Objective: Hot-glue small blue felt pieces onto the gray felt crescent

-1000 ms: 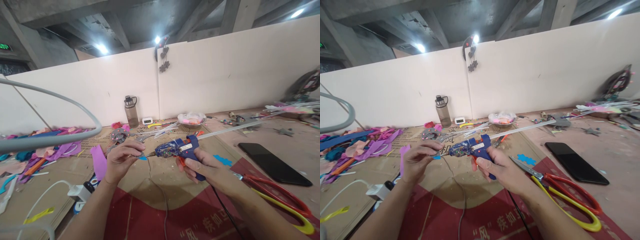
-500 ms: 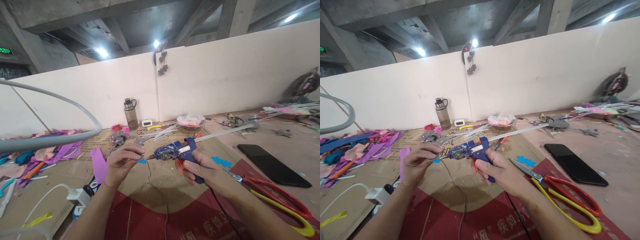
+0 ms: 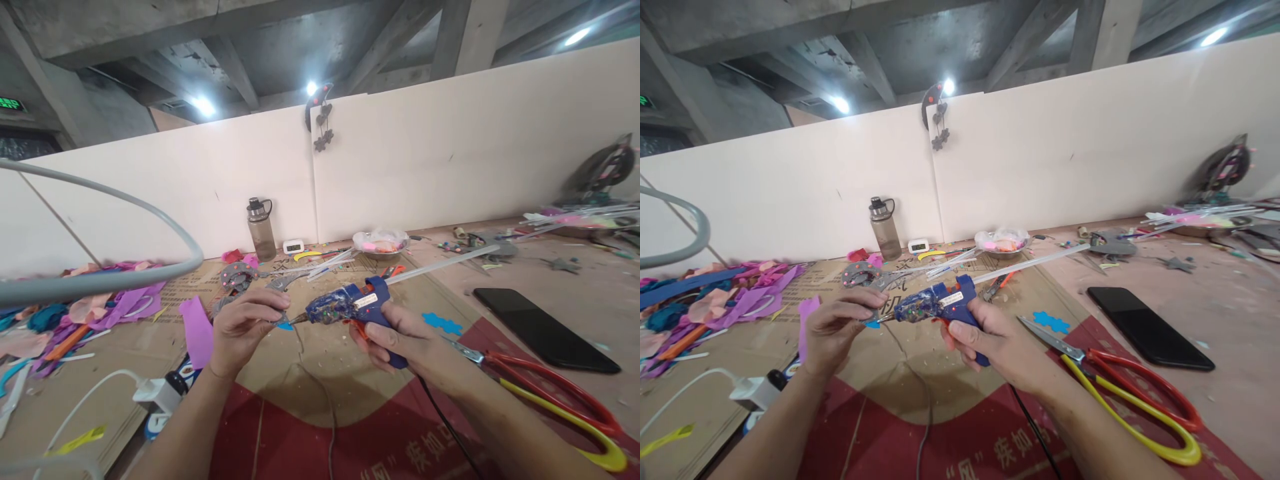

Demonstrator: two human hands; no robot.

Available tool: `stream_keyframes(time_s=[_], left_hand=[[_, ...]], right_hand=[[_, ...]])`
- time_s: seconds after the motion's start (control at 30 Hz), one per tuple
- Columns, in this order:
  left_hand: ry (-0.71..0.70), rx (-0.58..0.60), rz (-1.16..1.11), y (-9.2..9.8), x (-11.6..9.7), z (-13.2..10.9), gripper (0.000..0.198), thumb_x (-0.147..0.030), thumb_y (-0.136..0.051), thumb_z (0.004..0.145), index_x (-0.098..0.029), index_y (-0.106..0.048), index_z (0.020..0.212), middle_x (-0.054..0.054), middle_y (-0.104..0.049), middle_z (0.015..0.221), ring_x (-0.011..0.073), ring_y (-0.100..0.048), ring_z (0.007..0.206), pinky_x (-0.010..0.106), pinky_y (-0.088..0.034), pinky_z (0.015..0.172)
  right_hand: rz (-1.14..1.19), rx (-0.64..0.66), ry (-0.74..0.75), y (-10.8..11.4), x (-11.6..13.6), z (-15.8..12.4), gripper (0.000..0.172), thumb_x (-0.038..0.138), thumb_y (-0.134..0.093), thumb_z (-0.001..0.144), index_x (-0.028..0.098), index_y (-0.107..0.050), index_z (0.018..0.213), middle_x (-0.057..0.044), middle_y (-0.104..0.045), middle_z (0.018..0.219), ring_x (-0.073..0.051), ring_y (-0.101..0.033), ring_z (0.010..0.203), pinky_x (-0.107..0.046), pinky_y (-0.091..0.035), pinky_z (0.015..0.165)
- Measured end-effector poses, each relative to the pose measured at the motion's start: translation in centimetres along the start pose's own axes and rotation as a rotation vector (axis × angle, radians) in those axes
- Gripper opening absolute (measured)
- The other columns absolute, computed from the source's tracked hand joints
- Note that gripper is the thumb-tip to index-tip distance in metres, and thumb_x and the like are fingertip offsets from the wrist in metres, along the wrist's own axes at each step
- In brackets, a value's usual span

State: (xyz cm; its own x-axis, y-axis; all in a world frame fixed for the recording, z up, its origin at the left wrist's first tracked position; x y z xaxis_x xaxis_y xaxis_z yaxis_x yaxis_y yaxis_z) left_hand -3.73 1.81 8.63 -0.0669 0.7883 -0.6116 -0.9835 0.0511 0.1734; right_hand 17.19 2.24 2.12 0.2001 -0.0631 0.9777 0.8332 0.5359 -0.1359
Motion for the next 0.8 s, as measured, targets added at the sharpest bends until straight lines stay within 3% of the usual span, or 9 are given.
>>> stream_keyframes(time_s=[0.2, 0.8], left_hand=[[-0.155, 0.089, 0.007, -0.13, -0.27, -0.09, 0.017, -0.014, -0.065, 0.077, -0.023, -0.072, 0.090, 0.009, -0.071, 0.093, 0.0255, -0.065, 0.093, 0.048, -0.051, 0.085], [-0.195, 0.157, 0.080, -0.71, -0.54, -0.19, 0.024, -0.008, -0.062, 0.079, -0.023, -0.071, 0.095, 0.009, -0.069, 0.095, 0.0251, -0.064, 0.095, 0.048, -0.052, 0.084]], right_hand=[[0.012, 0.004, -0.004, -0.08, 0.14, 0.07, 0.030, 0.045, -0.059, 0.083, 0.016, -0.050, 0.087, 0.002, -0.049, 0.065, -0.007, -0.038, 0.050, -0.020, -0.034, 0.044], [-0.061, 0.016, 0.004, 0.10, -0.11, -0.08, 0.028, 0.044, -0.054, 0.087, 0.016, -0.049, 0.087, 0.001, -0.049, 0.071, -0.006, -0.037, 0.052, -0.019, -0.033, 0.045]])
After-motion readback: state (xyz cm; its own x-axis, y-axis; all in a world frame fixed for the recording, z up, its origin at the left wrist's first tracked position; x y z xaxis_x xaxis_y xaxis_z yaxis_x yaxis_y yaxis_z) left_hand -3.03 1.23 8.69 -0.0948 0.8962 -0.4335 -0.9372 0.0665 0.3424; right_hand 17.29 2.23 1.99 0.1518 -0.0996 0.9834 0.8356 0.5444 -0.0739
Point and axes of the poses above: each hand's wrist, its own z-axis towards the middle knuckle, its own y-axis out of the back of the hand, x = y × z, the point moved 8 cm from there along z, towards the middle knuckle
